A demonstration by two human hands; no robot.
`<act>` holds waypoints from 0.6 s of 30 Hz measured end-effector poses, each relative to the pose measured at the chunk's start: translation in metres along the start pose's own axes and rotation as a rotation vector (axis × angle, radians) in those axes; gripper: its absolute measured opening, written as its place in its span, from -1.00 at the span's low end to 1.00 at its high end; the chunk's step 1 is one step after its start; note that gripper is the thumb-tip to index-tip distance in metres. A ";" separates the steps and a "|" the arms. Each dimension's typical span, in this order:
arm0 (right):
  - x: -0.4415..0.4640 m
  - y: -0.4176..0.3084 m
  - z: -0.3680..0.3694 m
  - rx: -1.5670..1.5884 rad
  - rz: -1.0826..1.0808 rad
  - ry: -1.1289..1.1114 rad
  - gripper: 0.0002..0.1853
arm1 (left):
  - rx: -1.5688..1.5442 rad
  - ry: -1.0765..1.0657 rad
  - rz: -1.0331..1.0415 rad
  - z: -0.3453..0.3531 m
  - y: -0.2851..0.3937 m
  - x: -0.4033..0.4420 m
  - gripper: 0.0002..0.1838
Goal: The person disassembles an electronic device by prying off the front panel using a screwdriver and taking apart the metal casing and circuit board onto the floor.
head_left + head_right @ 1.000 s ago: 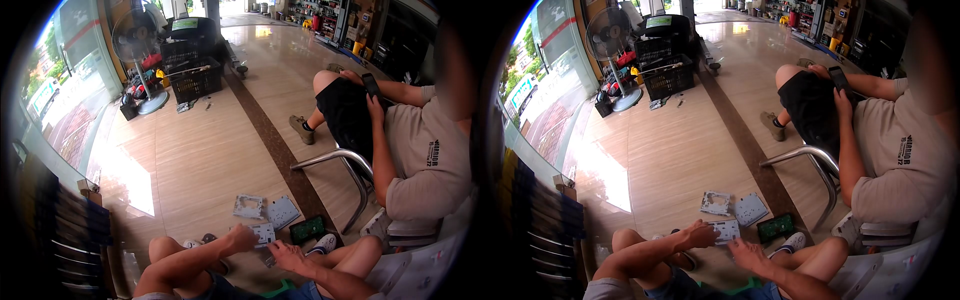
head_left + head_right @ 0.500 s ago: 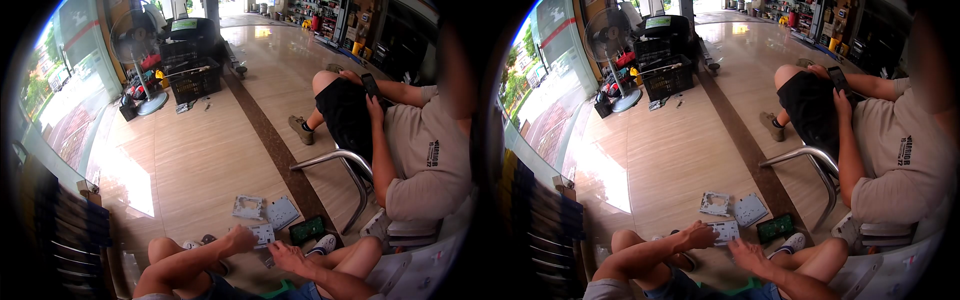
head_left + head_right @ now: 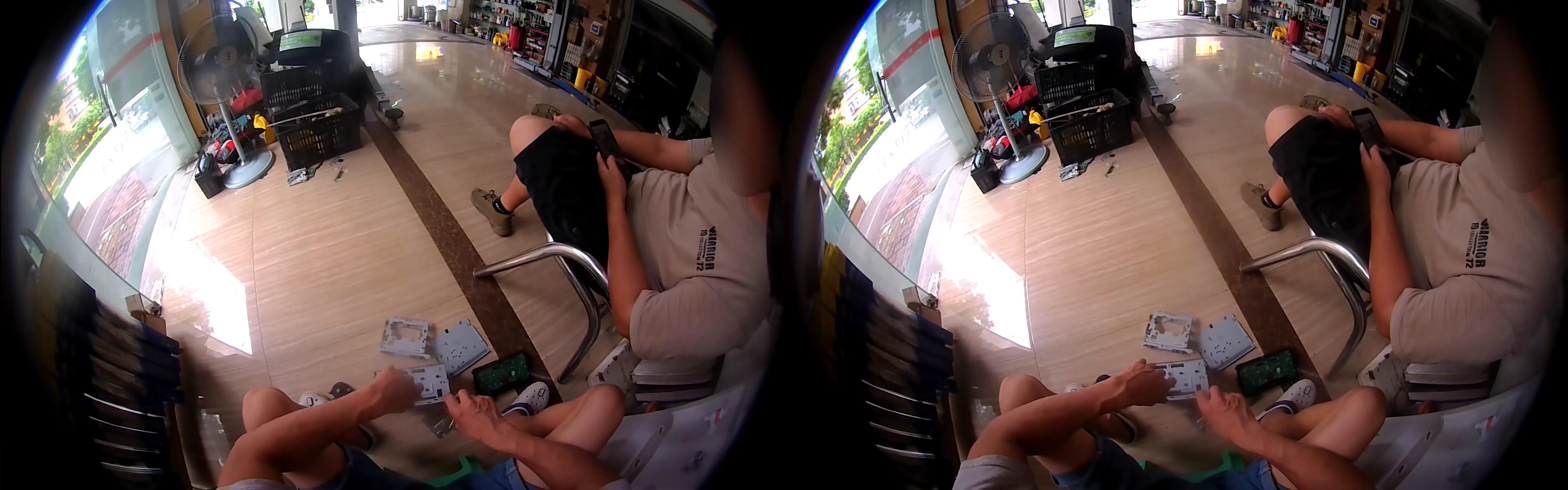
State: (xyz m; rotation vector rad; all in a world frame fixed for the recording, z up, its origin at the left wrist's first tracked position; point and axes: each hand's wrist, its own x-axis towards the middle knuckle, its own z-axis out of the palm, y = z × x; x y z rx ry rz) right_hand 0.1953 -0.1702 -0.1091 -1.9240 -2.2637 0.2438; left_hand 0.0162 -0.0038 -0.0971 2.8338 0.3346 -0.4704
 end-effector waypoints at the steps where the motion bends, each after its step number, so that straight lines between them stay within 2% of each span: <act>1: 0.000 0.000 0.000 -0.005 -0.017 0.024 -0.83 | 0.000 0.000 -0.002 -0.001 0.000 0.000 -0.78; 10: -0.001 -0.001 0.004 0.027 0.045 -0.007 -0.90 | 0.011 0.010 -0.023 0.003 0.002 -0.001 -0.77; 18: 0.002 -0.015 -0.020 0.163 0.051 -0.056 -0.81 | 0.029 0.028 -0.016 0.009 0.000 -0.004 -0.77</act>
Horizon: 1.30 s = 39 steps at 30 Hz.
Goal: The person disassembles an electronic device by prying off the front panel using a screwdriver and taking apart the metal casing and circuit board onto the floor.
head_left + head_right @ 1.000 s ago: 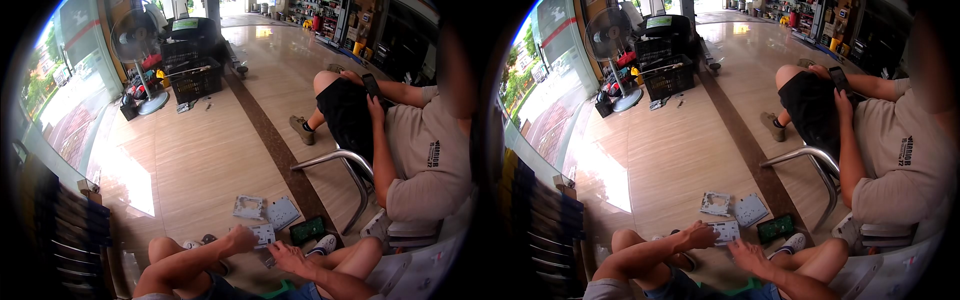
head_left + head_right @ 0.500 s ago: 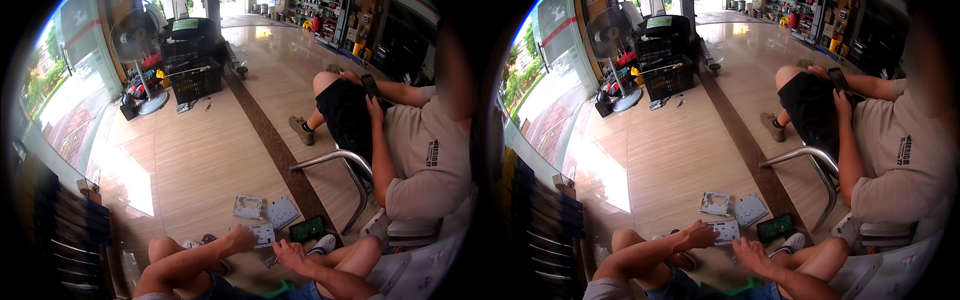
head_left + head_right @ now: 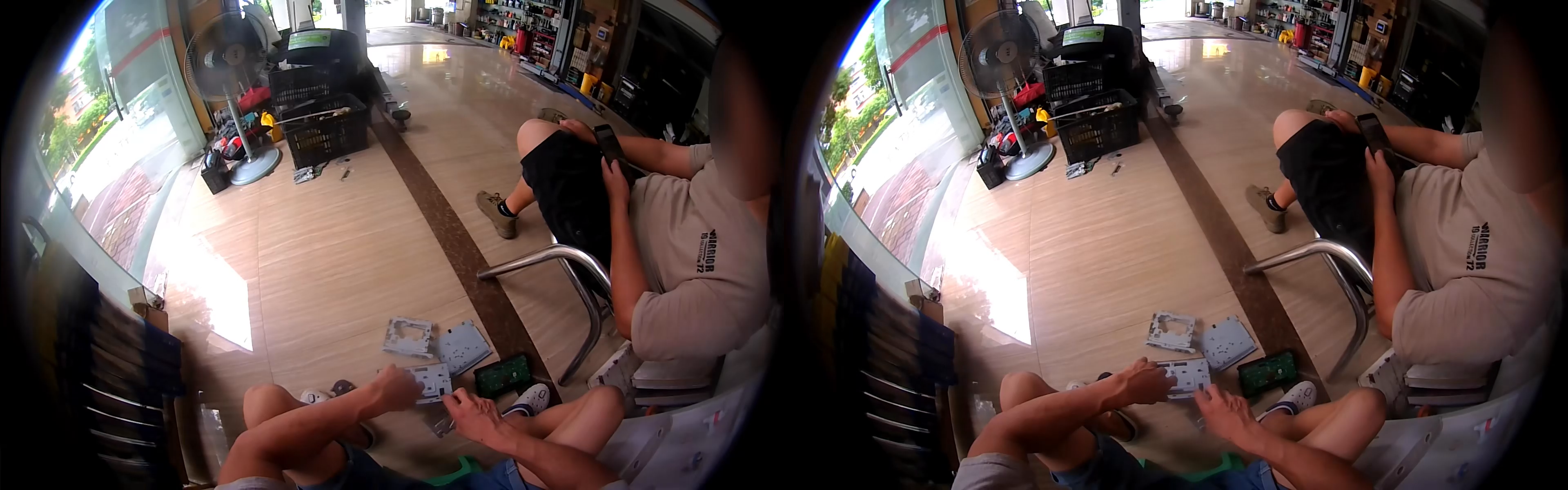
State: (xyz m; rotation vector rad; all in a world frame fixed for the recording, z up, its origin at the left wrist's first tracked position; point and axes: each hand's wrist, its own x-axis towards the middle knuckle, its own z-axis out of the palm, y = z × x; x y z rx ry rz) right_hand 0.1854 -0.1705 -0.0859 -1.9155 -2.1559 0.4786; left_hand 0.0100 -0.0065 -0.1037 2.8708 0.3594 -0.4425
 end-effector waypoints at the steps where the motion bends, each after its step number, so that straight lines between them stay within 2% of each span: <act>1: 0.000 0.000 -0.001 0.004 -0.001 -0.019 -0.80 | 0.006 0.002 0.002 0.002 -0.001 0.001 -0.77; 16: 0.002 0.011 0.014 -0.134 -0.072 -0.011 -0.82 | 0.003 -0.013 -0.011 -0.006 0.002 0.000 -0.79; 19: 0.001 0.016 0.025 -0.187 -0.016 -0.003 -0.84 | -0.067 -0.155 -0.038 -0.015 0.002 0.002 -0.67; 22: 0.002 0.018 0.022 -0.137 -0.050 0.085 -0.86 | -0.069 -0.169 -0.031 -0.018 0.002 0.001 -0.66; 34: -0.004 0.024 0.026 -0.105 -0.143 0.078 -0.85 | -0.055 -0.183 -0.057 -0.020 0.004 0.002 -0.66; 37: -0.007 0.027 0.039 -0.060 -0.045 0.093 -0.82 | -0.033 -0.017 -0.003 -0.008 0.001 0.001 -0.74; 39: -0.005 0.015 0.027 -0.102 0.058 0.044 -0.76 | -0.028 -0.013 0.007 -0.008 0.000 0.001 -0.73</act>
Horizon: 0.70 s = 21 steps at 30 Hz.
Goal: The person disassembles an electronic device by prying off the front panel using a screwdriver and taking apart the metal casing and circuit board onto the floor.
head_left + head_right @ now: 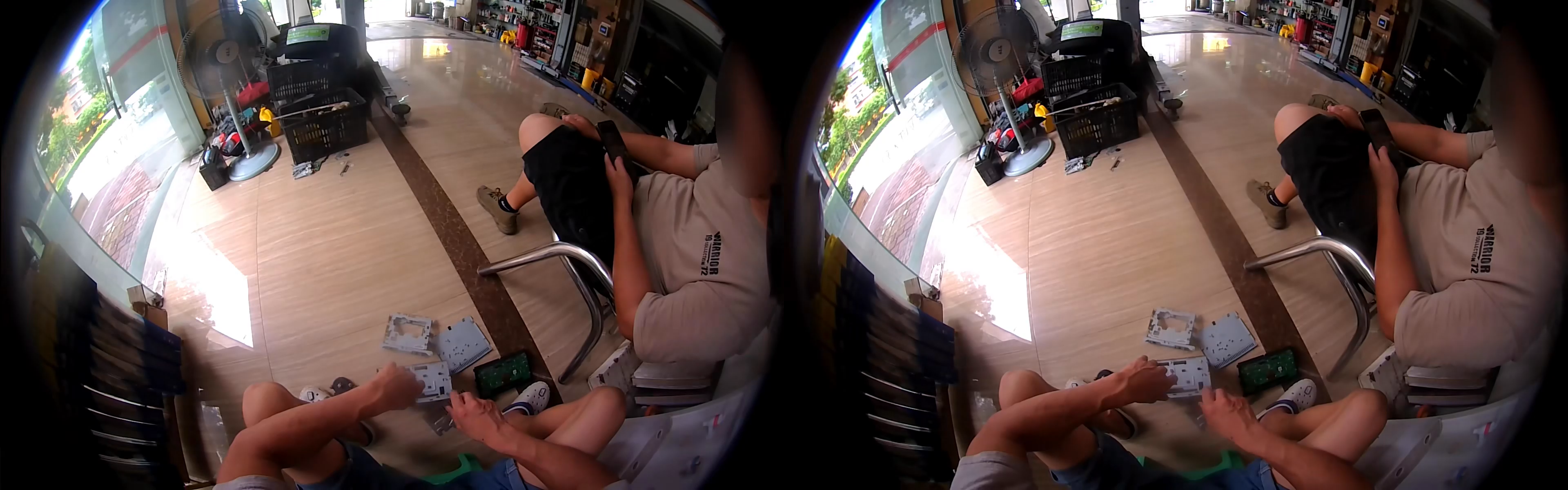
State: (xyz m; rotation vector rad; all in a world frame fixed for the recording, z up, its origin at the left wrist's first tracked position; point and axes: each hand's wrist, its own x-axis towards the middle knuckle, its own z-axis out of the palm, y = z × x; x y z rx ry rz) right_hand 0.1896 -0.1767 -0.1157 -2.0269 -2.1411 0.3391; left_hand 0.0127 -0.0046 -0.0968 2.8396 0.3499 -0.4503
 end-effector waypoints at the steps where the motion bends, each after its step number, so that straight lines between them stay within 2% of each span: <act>1: 0.000 -0.006 -0.007 -0.023 0.049 -0.026 -0.73 | 0.002 0.002 0.005 0.000 0.000 0.001 -0.73; 4: -0.002 -0.017 -0.018 -0.175 0.136 -0.027 -0.71 | 0.000 -0.003 0.006 -0.001 -0.002 0.003 -0.73; 10: -0.001 -0.001 -0.004 -0.095 0.012 -0.025 -0.74 | -0.006 0.036 0.025 0.006 -0.004 0.004 -0.76; 12: 0.002 -0.005 -0.017 -0.113 -0.012 -0.032 -0.81 | -0.009 0.039 0.022 0.006 -0.005 0.005 -0.78; 16: 0.002 -0.001 -0.015 -0.031 0.002 -0.047 -0.79 | -0.005 0.043 0.011 0.007 -0.004 0.005 -0.81; 19: 0.001 0.004 -0.013 0.015 -0.087 -0.022 -0.80 | 0.015 0.044 0.006 0.008 -0.002 0.004 -0.80; 21: 0.001 0.003 -0.013 0.006 -0.081 -0.034 -0.82 | -0.003 -0.105 -0.029 0.001 0.001 0.008 -0.69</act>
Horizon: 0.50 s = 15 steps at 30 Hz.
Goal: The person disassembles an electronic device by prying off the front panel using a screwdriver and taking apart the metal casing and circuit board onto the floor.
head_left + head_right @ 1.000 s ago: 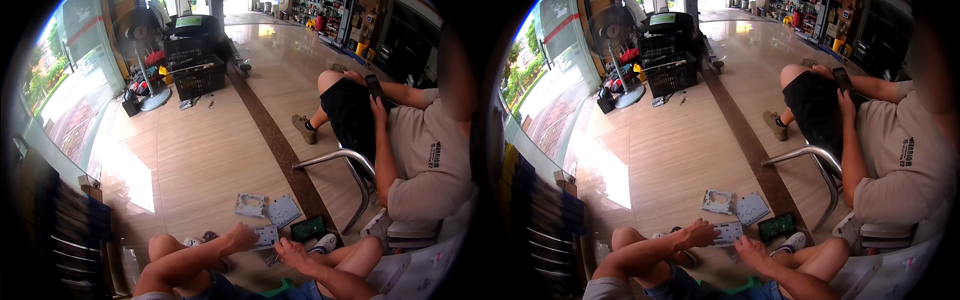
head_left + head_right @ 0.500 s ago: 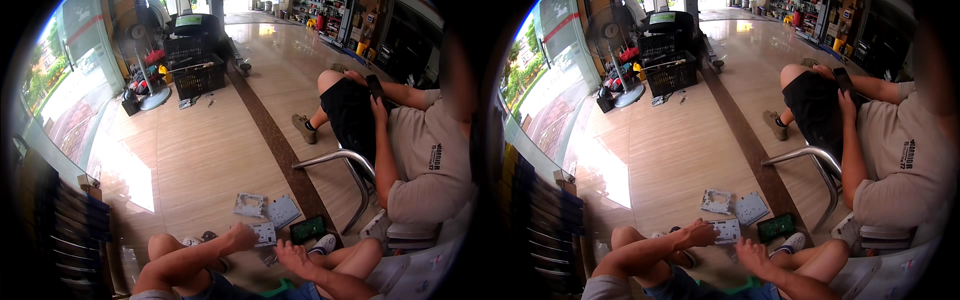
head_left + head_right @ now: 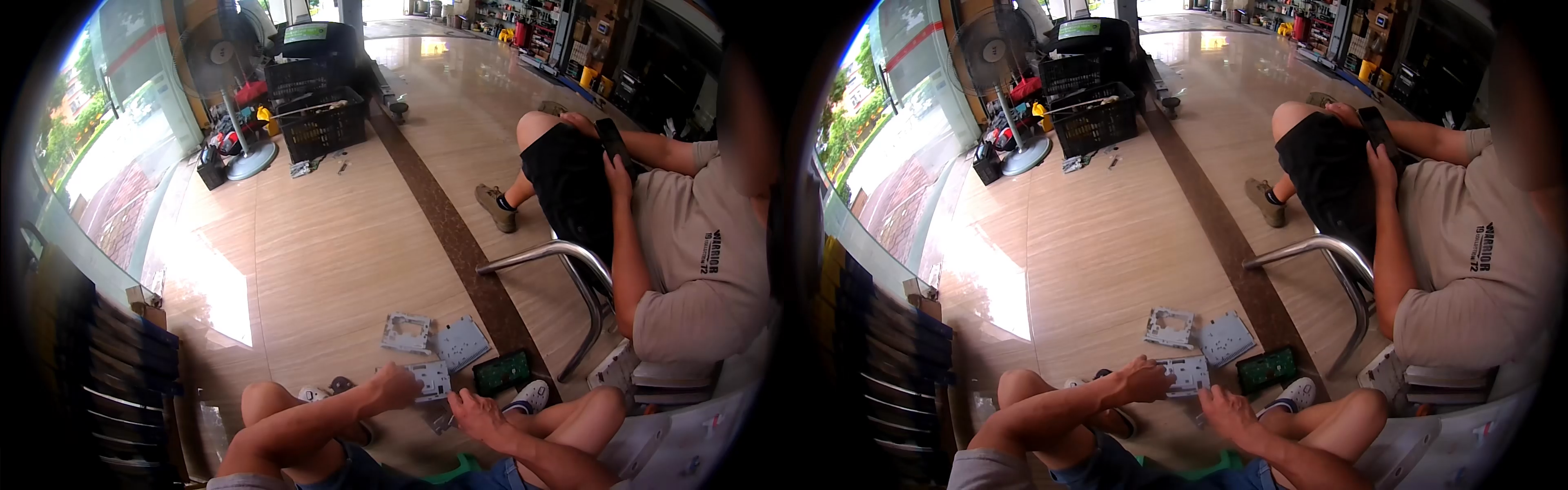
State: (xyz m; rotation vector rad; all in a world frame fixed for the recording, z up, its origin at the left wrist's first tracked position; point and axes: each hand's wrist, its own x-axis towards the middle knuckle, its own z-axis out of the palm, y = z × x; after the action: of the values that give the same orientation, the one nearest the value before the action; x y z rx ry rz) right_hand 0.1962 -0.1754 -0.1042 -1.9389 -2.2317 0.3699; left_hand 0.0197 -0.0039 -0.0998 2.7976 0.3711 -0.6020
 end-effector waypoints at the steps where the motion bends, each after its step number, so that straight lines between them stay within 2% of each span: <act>1: -0.001 0.000 0.000 -0.005 0.003 -0.006 -0.82 | -0.008 -0.075 -0.017 -0.003 0.001 0.001 -0.62; 4: -0.001 0.002 0.005 0.026 -0.021 0.039 -0.84 | -0.006 -0.068 -0.008 -0.004 0.001 -0.001 -0.65; 7: -0.003 0.002 0.013 0.023 0.005 0.086 -0.79 | 0.030 0.144 0.038 0.005 -0.001 -0.005 -0.81; 10: 0.001 -0.009 -0.001 -0.014 0.118 0.062 -0.72 | 0.012 0.133 0.030 0.003 -0.001 -0.006 -0.81; 15: 0.001 -0.006 0.004 -0.029 0.089 0.007 -0.80 | 0.017 0.128 0.032 0.006 -0.002 -0.006 -0.80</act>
State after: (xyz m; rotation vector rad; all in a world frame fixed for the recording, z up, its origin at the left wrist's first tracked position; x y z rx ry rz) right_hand 0.1895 -0.1757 -0.1063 -2.0559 -2.1637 0.3438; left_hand 0.0116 -0.0053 -0.1026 2.8610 0.3463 -0.4228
